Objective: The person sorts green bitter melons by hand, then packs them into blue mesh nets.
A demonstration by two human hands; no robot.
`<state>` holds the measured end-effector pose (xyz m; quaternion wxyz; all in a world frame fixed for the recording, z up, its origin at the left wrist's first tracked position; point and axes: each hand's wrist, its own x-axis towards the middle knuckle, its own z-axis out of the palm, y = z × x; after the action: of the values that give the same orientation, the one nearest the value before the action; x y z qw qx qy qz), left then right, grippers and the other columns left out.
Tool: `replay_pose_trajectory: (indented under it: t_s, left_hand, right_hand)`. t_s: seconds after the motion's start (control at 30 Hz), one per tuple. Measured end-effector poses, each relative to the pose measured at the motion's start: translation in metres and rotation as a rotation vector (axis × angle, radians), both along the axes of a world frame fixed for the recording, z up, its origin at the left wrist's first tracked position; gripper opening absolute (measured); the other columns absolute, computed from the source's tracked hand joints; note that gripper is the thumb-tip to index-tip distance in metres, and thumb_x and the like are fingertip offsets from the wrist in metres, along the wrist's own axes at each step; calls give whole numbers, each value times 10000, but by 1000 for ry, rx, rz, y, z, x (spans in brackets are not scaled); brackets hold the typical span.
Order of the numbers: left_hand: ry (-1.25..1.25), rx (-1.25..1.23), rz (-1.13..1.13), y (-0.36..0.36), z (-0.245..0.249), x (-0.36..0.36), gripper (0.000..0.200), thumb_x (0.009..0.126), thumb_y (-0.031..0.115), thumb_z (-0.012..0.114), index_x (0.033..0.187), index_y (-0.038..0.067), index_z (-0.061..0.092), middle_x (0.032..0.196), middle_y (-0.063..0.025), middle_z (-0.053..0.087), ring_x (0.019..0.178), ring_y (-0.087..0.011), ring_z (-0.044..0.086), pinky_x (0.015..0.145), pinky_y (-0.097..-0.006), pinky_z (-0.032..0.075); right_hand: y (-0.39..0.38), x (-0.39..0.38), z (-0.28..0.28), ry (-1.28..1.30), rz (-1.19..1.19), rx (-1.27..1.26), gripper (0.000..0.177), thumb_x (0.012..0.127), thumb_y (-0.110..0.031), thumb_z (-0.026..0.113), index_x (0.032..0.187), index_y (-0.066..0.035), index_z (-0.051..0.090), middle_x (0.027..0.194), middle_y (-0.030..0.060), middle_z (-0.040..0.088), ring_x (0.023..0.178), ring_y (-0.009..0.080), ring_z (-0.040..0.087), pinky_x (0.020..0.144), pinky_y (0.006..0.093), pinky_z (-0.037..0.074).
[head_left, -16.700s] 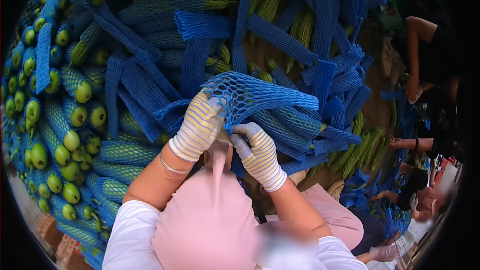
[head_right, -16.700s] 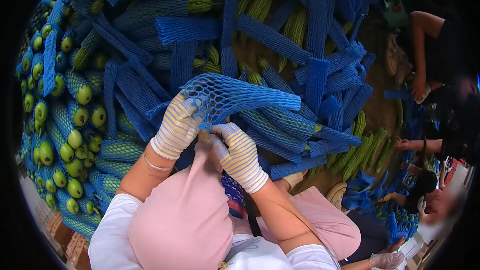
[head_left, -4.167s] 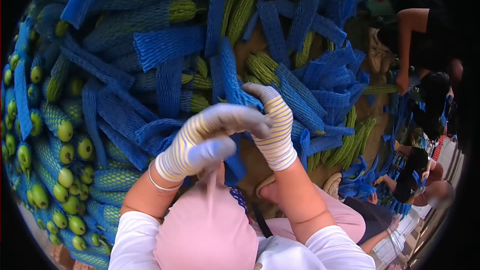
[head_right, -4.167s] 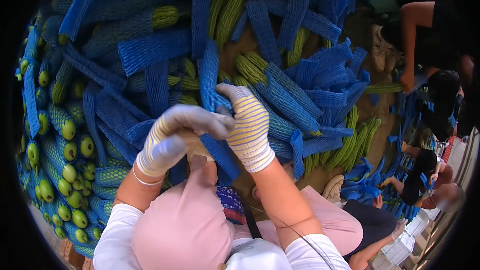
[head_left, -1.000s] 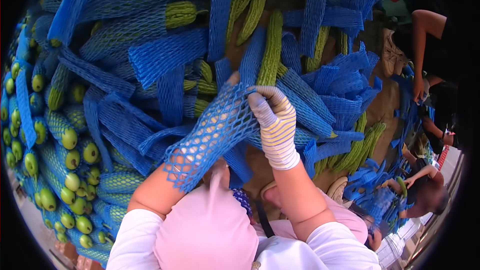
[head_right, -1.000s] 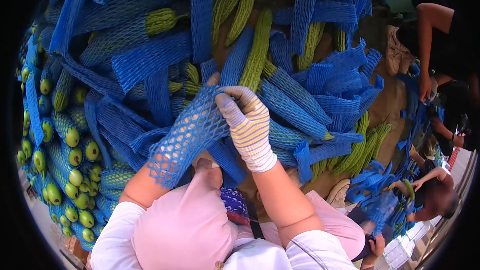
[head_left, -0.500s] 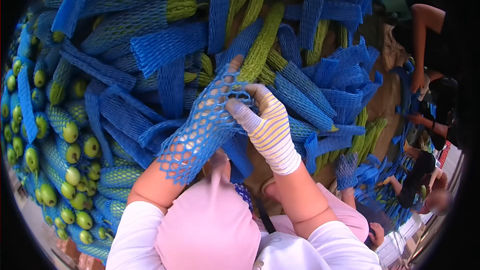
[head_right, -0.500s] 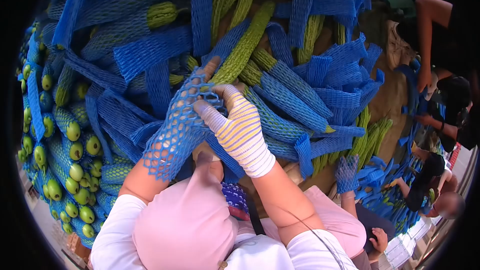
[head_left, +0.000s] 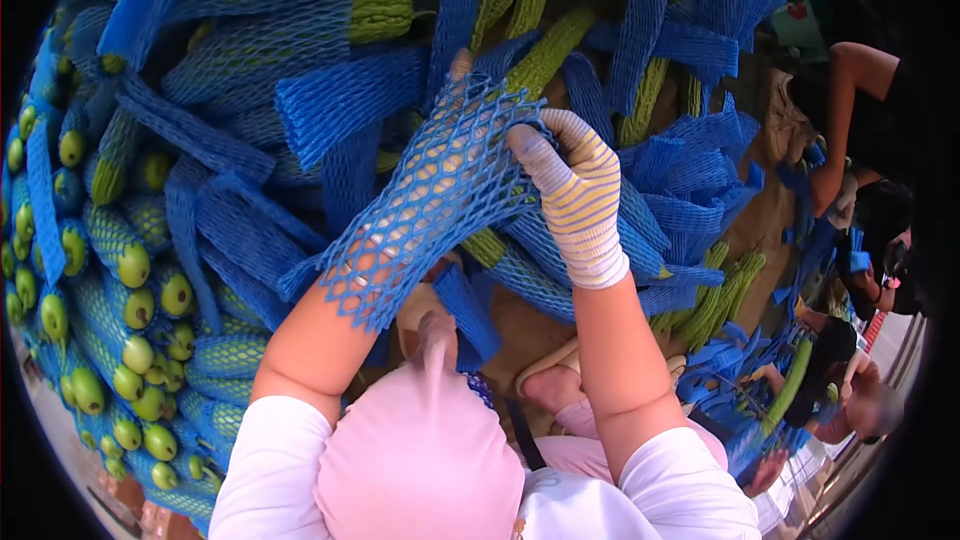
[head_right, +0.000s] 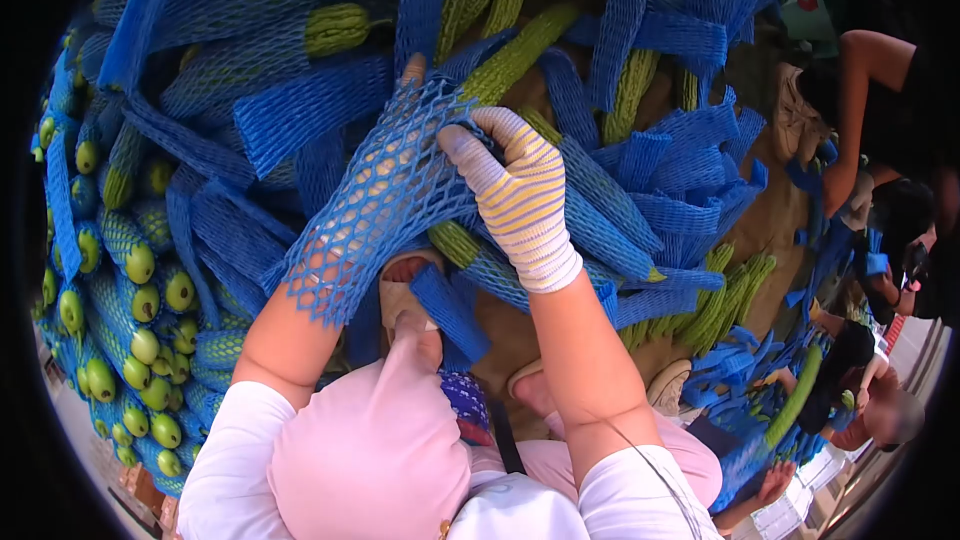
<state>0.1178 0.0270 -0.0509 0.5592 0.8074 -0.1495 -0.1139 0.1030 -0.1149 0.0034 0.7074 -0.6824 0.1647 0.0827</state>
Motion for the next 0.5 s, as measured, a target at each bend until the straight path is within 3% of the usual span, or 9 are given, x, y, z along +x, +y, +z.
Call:
replay_pose_trajectory:
  t_s: [0.23,0.33,0.37,0.4,0.47,0.5]
  left_hand:
    - [-175,111,-63,28,29,-31,287,812,94,628,1092,42,595,1083,-119,631,1043,-287,591,1027,-363,410]
    - [-259,165,-103,35,42,-38,240,787,114,653,1021,59,652,1061,-117,645,1038,-312,594,1044,-380,397]
    - [541,-296,42,33,39,-47,389,836,91,610,1220,41,585,1212,-132,602,1136,-287,567,1021,-380,421]
    - [543,-295,40,28,44,-45,389,836,91,610,1220,41,585,1212,-132,602,1136,-287,567,1021,-380,421]
    - [1103,-1014,287,18,65,-35,461,898,87,549,1347,21,469,1253,-115,565,1134,-227,562,994,-351,441]
    - [1095,-906,335,21,71,-37,501,936,114,506,1411,17,380,1277,-98,537,1135,-179,545,980,-336,448]
  right_hand:
    - [-40,47,-33,-140,74,-175,183,848,-140,694,948,13,681,747,-7,622,682,45,525,619,204,433]
    - [-58,70,-62,-169,178,-379,240,837,-212,694,963,-8,686,793,70,679,709,127,604,677,267,482]
    - [-63,76,-73,-167,175,-378,240,837,-212,694,963,-8,686,793,70,679,709,127,604,677,267,482]
    - [-67,82,-84,-141,201,-471,283,831,-251,691,984,-13,683,832,104,689,749,178,633,711,297,493]
    - [-76,84,-102,-117,229,-565,325,826,-290,688,1004,-18,681,871,139,699,790,228,661,746,328,504]
    - [-79,83,-104,-71,159,-617,351,820,-313,688,1010,-18,681,890,152,701,824,257,666,770,344,504]
